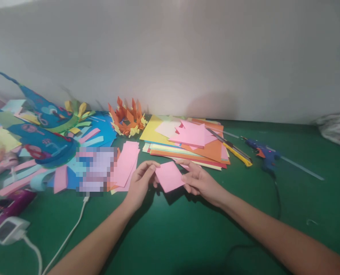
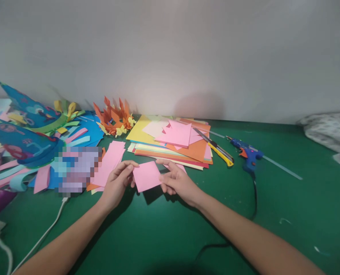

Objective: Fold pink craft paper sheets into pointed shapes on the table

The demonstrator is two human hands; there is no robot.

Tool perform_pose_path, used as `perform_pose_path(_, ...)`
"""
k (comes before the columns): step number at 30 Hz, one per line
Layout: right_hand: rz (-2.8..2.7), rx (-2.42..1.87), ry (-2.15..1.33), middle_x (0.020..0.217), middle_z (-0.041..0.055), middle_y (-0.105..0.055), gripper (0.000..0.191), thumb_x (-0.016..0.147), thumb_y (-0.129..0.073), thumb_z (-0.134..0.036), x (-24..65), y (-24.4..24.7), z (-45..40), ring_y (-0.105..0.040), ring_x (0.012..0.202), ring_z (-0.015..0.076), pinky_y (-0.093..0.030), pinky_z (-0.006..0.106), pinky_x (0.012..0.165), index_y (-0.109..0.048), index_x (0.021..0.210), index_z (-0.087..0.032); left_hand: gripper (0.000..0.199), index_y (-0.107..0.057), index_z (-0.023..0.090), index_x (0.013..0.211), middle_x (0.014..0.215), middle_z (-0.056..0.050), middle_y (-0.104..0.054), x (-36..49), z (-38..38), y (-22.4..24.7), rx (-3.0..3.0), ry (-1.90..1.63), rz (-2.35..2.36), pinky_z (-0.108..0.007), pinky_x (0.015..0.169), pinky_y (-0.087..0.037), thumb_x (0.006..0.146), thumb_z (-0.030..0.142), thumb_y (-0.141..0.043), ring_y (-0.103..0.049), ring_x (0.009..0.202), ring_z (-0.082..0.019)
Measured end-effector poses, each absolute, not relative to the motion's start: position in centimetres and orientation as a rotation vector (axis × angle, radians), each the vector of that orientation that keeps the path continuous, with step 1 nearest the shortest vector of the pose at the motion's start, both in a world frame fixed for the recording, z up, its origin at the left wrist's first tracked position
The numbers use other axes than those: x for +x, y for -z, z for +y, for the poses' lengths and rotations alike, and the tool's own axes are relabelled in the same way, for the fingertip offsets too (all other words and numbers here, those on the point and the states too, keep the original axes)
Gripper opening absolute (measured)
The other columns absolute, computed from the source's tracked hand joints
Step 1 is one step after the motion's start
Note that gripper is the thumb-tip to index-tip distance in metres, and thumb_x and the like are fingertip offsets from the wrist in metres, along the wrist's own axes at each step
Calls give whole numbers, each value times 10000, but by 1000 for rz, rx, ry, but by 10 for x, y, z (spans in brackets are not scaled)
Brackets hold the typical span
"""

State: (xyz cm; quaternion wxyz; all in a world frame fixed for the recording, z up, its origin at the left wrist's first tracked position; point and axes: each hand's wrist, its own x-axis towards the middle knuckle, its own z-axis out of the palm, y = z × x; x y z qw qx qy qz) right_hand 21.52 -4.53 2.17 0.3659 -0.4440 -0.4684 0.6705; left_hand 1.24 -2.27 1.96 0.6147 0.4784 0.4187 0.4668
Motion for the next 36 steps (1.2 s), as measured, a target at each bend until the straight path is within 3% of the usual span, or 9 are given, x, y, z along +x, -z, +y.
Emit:
perform_pose_path(6,-1126,-962,-1804,483,-109,-437,565,800,-633,-451,216,-20,-45,-281,395,52,-160,186,402,-390,1243,-198,359,-566,205,1049,743,16,-566,12,-21,-16,958,-1048,872,-224,596,-471,797,453,-629,-539,616,-96)
perform_pose_path(14,-1171,-928,-1878,717,-1,-599,602,794,-572,-611,216,-14,-48,-512,572,94,-377,214,529,-439,1209,-195,314,-566,178,889,705,22,-569,14,-23,-19,936,-1000,848,-226,626,-500,758,435,-689,-564,615,-90)
perform_pose_path(21,-1009,-927,-1776,876,67,-649,445,823,-553,-585,213,-9,-46,-588,729,147,-463,259,618,-556,1032,-192,263,-615,173,884,771,-15,-594,9,-23,-17,1085,-959,891,-267,675,-511,753,388,-693,-581,659,-118)
perform_pose_path(25,-968,-931,-1759,883,93,-670,518,848,-455,-633,214,-10,-45,-612,842,203,-483,321,724,-616,1029,-175,203,-627,172,879,821,-42,-600,8,-25,-16,1456,-944,969,-271,698,-503,785,350,-654,-583,734,-148)
perform_pose_path(29,-1017,-964,-1725,874,94,-680,553,858,-412,-646,216,-11,-44,-611,849,193,-471,310,744,-640,1014,-166,114,-634,198,891,869,-60,-611,9,-26,-17,1847,-949,981,-286,737,-481,851,278,-563,-582,797,-172)
perform_pose_path(32,-1071,-968,-1699,890,106,-681,563,855,-415,-648,216,-11,-45,-603,829,185,-463,290,710,-667,897,-147,129,-617,200,847,850,-62,-610,9,-24,-18,1978,-967,963,-301,764,-456,884,230,-498,-575,837,-187)
perform_pose_path(36,-1077,-995,-1655,809,70,-662,446,805,-565,-588,214,-11,-45,-587,717,151,-463,270,658,-646,839,-151,130,-576,199,815,832,-49,-602,8,-23,-17,1998,-995,1014,-279,729,-436,893,200,-471,-565,793,-168)
